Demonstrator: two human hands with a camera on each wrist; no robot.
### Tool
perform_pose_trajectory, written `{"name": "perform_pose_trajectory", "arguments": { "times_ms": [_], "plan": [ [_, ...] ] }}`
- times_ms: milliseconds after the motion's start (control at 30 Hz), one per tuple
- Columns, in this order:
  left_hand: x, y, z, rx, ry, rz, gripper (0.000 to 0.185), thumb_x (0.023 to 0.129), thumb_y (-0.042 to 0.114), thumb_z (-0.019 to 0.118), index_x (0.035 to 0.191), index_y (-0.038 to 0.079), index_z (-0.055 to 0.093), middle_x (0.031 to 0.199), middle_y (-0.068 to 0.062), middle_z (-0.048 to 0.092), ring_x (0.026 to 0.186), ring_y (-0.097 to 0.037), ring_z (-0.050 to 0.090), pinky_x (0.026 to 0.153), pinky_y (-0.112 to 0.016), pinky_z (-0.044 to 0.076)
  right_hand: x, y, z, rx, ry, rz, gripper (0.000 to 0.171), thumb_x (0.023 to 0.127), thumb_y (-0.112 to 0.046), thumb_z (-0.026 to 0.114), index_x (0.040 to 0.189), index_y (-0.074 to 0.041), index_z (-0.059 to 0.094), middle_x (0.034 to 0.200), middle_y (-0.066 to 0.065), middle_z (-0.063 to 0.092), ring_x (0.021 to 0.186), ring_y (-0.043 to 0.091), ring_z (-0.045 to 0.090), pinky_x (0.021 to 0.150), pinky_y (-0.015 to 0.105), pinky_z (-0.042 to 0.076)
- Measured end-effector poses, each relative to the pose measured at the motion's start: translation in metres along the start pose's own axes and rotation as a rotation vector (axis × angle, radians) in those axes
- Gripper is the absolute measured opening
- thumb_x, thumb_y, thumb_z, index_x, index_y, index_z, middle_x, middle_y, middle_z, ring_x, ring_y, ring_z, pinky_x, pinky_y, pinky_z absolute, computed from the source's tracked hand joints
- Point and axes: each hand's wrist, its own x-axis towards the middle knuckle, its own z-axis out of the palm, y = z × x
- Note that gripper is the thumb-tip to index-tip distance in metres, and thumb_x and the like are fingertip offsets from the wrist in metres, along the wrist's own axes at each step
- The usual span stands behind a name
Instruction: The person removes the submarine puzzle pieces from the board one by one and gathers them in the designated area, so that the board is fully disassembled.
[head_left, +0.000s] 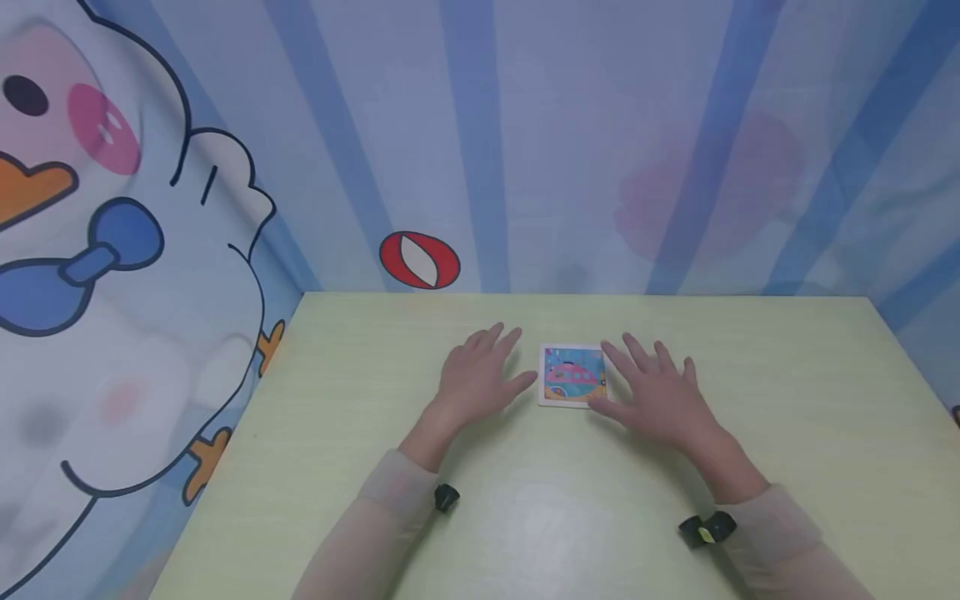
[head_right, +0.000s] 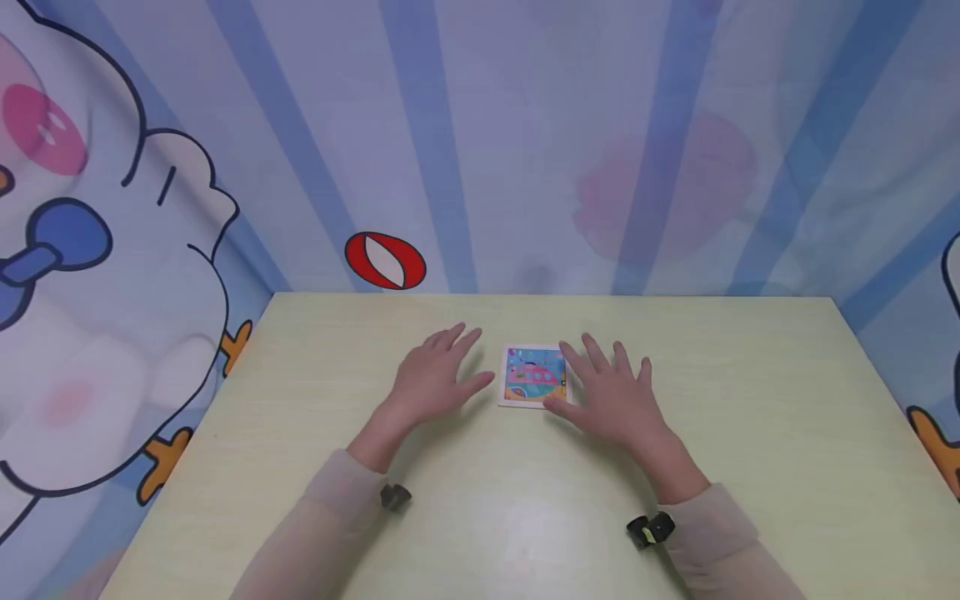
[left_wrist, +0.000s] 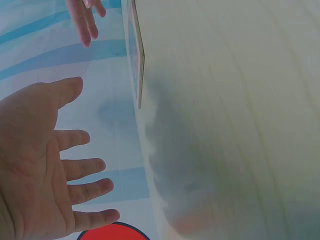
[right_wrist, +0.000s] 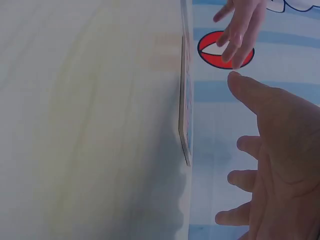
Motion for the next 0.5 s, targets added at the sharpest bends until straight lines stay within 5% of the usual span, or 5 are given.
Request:
{"name": "perform_pose_trajectory", "arguments": {
  "times_ms": [500],
  "plan": [
    [0.028, 0.009, 0.014, -0.104, 0.015, 0.017, 0.05, 0.102, 0.047, 0.062, 0.147, 0.025, 0.059, 0.147, -0.004, 0.057, 0.132, -0.028, 0.054, 0.096, -0.051, 0.051, 0.013, -0.033, 0.019, 0.003, -0.065, -0.119, 0.077, 0.094, -0.064, 0.064, 0.158, -0.027, 0.044, 0.165, 0.021, 0.031, 0.138, 0.072, 0.025, 0.102, 0.083, 0.025]
  ]
}}
